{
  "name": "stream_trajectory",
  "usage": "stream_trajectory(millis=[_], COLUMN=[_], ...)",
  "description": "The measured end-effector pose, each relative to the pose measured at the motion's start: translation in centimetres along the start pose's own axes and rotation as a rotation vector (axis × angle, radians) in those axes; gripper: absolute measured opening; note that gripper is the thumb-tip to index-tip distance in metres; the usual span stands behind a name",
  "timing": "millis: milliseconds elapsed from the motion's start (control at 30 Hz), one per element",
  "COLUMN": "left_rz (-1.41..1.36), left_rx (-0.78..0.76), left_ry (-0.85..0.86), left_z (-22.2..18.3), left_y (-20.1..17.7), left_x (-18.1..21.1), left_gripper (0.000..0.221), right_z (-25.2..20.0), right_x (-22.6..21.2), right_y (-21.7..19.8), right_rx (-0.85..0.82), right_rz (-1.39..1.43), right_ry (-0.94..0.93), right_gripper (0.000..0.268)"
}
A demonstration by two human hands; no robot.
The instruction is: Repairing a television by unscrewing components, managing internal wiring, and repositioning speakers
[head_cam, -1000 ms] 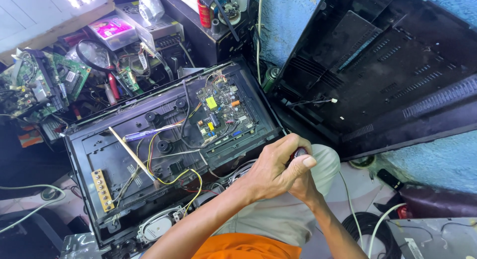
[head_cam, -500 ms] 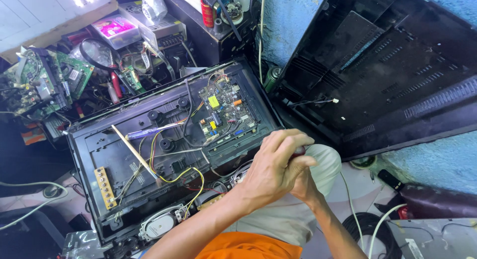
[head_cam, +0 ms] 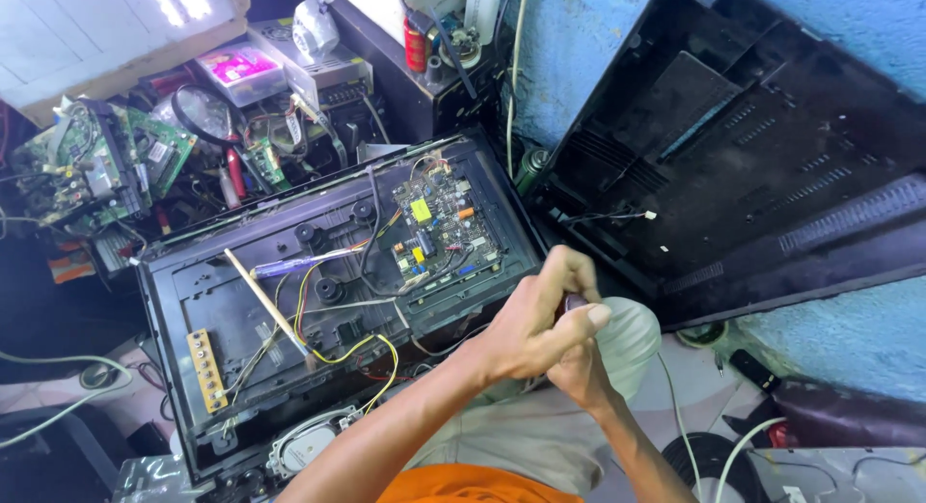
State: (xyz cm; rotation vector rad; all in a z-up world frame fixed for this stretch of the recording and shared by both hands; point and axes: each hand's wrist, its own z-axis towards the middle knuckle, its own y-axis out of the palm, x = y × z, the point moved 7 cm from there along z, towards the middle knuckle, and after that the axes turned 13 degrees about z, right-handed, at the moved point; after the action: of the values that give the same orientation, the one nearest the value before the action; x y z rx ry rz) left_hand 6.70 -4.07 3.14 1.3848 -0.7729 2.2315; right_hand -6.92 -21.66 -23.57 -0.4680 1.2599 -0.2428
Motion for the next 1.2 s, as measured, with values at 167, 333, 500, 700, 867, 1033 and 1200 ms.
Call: stream_trajectory(millis=[167,333,500,700,867,1033,1200], left_rz=[0.257,0.374,0.511,0.334,0.530,0.354,0.672], left_rx=[0.220,0.132,0.258,0.018,0.144,-0.004,0.200], left_ry=[0.163,0.254,0.170,0.223,0.224,0.243,0.222], left_z=[-1.3,-2.4,-2.4,-2.9,-3.3,-3.2,-3.3], left_y=[-1.1,-1.2,-1.0,-0.7,-0.5,-0.4,-0.5], left_x=[2.9,4.6,3.7,5.4,3.7,3.9,4.2], left_gripper=[0.022,0.028,0.044,0.043,0.035,0.047,0.043], right_z=[0.4,1.1,1.3,2.0,1.8,1.7,2.0], right_x=[0.4,0.7,1.1,0.6,1.2,0.9,1.4], right_y=[0.1,-0.4,-0.8,-1.1,-1.1,-1.3,-1.2], right_rx=[0.022,0.023,0.030,0.023,0.030,0.034,0.038], right_rz=[-0.005,-0.010,-0.020,-0.022,-0.029,-0.032,-0.036], right_ry=[-0.001,-0.011,-0.018,-0.033,-0.033,-0.032,-0.039], right_gripper=[0.013,0.013,0.013,0.013,0.013,0.013,0.013])
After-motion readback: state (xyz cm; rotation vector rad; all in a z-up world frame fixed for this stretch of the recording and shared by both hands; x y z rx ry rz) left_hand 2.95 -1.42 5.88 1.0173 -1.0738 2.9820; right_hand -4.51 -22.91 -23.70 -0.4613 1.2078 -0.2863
